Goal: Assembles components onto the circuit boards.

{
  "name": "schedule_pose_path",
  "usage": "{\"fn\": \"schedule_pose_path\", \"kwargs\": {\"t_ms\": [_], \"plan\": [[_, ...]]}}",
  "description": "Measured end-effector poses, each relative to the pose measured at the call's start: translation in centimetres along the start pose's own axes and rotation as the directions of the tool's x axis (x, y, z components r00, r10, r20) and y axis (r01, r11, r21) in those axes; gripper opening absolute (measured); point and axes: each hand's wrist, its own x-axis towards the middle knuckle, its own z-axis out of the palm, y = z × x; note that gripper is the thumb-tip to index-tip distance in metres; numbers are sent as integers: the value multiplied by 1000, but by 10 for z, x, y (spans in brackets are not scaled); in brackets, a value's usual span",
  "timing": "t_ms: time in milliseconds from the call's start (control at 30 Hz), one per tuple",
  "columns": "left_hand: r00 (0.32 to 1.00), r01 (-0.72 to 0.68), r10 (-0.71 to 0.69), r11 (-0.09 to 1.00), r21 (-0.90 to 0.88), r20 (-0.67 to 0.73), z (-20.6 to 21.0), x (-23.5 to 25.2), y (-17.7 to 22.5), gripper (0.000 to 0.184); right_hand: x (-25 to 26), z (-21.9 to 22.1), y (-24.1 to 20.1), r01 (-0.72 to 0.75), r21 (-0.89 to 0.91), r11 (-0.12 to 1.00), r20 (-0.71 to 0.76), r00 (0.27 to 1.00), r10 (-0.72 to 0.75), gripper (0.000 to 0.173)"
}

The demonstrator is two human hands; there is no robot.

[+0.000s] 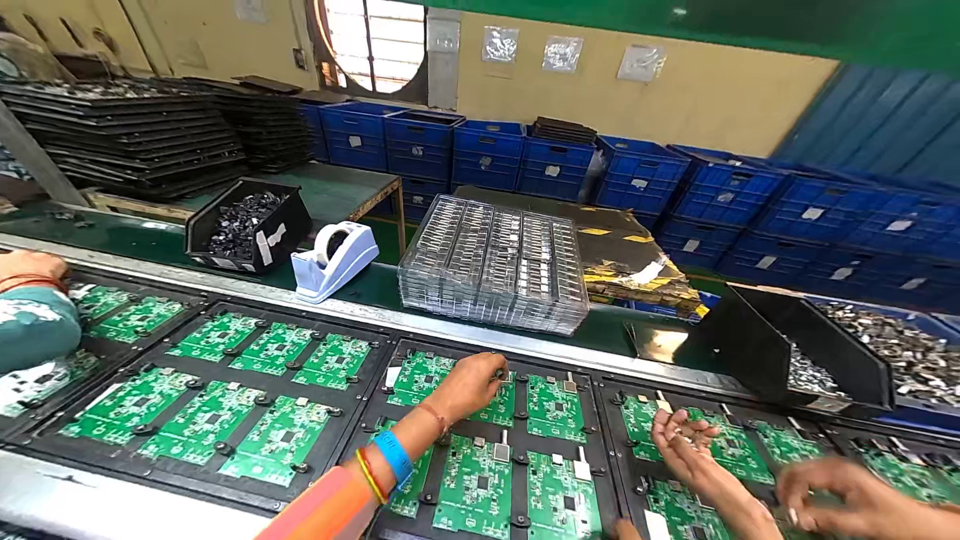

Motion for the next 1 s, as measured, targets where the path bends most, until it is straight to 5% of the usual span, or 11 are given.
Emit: {"fn": "schedule_pose_path", "kwargs": {"t_ms": [67, 133, 367, 467, 667, 867, 1000], "plan": [[999, 6, -8, 999, 49, 48, 7, 11, -4, 24, 25, 25, 43, 31, 36, 999, -303, 953, -19, 68], [997, 1, -9, 995, 95, 81, 12, 18, -5, 26, 34, 33, 60, 53, 104, 993, -394, 919, -8, 71], [992, -65, 42, 978, 199, 117, 20, 24, -2, 29, 33, 38, 71, 210, 198, 958, -384, 916, -121, 57], [992, -39, 14, 981, 190, 127, 21, 26, 3, 30, 14, 10, 27, 302, 370, 879, -366, 917, -161, 22], [999, -42, 41, 997, 70, 10, 31, 24, 1, 29, 54, -13, 11, 370, 606, 704, -435, 895, -96, 13], [998, -64, 65, 997, 39, -21, 35, 27, -2, 27, 114, -48, -3, 253, 833, 492, -299, 954, 15, 13], [998, 38, -40, 997, -63, -40, 32, 27, -2, 26, 144, -50, -2, 153, 911, 383, -218, 967, 132, 7]]}}
